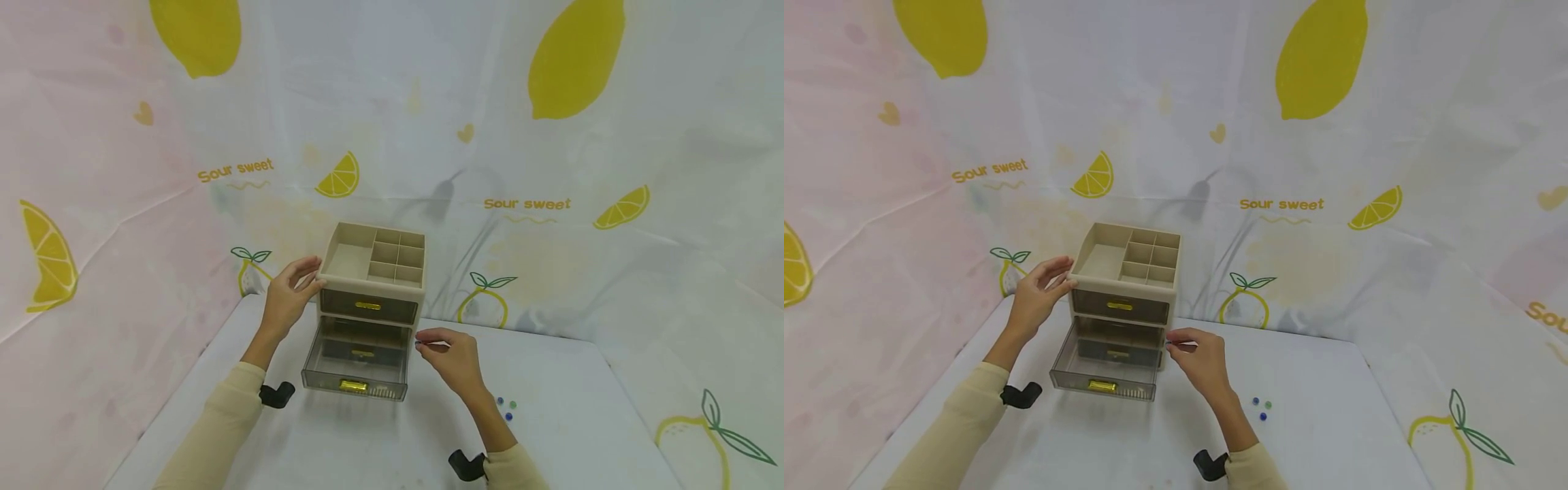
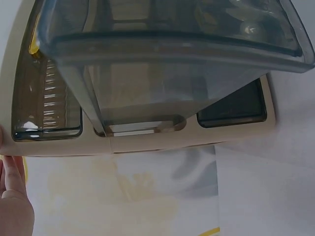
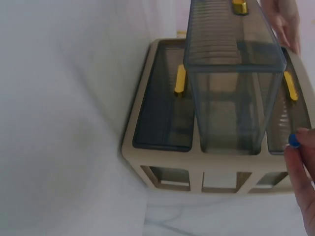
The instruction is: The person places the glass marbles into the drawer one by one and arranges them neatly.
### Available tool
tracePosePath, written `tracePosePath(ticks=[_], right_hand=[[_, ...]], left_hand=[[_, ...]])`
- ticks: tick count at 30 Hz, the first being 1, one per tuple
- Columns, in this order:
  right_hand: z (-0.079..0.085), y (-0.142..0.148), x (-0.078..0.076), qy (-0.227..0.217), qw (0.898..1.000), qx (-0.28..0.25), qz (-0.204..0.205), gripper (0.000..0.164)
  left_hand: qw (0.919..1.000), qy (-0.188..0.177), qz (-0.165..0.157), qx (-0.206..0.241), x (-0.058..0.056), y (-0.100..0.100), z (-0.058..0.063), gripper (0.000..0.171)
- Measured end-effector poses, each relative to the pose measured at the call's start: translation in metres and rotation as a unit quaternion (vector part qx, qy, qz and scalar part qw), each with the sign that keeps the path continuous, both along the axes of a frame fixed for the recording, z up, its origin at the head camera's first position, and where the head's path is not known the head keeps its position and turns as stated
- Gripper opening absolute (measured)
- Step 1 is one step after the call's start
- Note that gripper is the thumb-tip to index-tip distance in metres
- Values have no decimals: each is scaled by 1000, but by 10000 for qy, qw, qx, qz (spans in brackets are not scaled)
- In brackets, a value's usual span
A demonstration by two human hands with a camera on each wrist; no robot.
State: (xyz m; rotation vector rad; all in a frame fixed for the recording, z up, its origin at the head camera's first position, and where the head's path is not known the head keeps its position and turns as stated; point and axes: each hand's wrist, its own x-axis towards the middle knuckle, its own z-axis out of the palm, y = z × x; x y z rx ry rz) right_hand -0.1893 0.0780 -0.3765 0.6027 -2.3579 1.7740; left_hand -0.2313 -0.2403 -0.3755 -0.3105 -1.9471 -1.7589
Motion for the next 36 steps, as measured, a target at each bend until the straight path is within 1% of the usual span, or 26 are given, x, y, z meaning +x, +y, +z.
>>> tracePosePath(ticks=[3, 6, 9, 12, 16, 21, 26, 31, 36], right_hand=[[-6, -9, -4, 20, 9998, -17, 189, 15], [-18, -17, -10, 164, 9994, 9, 314, 15], [-28, -24, -13, 348, 9984, 115, 433, 15], [-33, -30, -12, 475, 9966, 287, 603, 15], [-34, -39, -8, 540, 9930, 513, 917, 14], [-33, -49, -5, 424, 9875, 901, 1220, 12], [-34, -55, -8, 254, 9808, 1220, 1498, 12], [-34, -59, -10, 241, 9746, 1493, 1653, 13], [-35, -63, -14, 178, 9701, 1599, 1816, 13]], left_hand=[[10000, -12, -50, 42, 7, 2, 8, 49], [10000, -29, -71, -10, 13, 4, 14, 49], [9999, -48, -74, -66, 15, 4, 16, 49], [9999, -52, -77, -72, 16, 4, 16, 49], [10000, -24, -74, -25, 16, 3, 15, 50], [10000, 22, -78, 11, 15, 2, 14, 50], [9999, 26, -84, 71, 15, 4, 15, 49], [9999, 5, -141, 95, 15, 5, 16, 50], [9999, -30, -129, 47, 15, 5, 16, 49]])
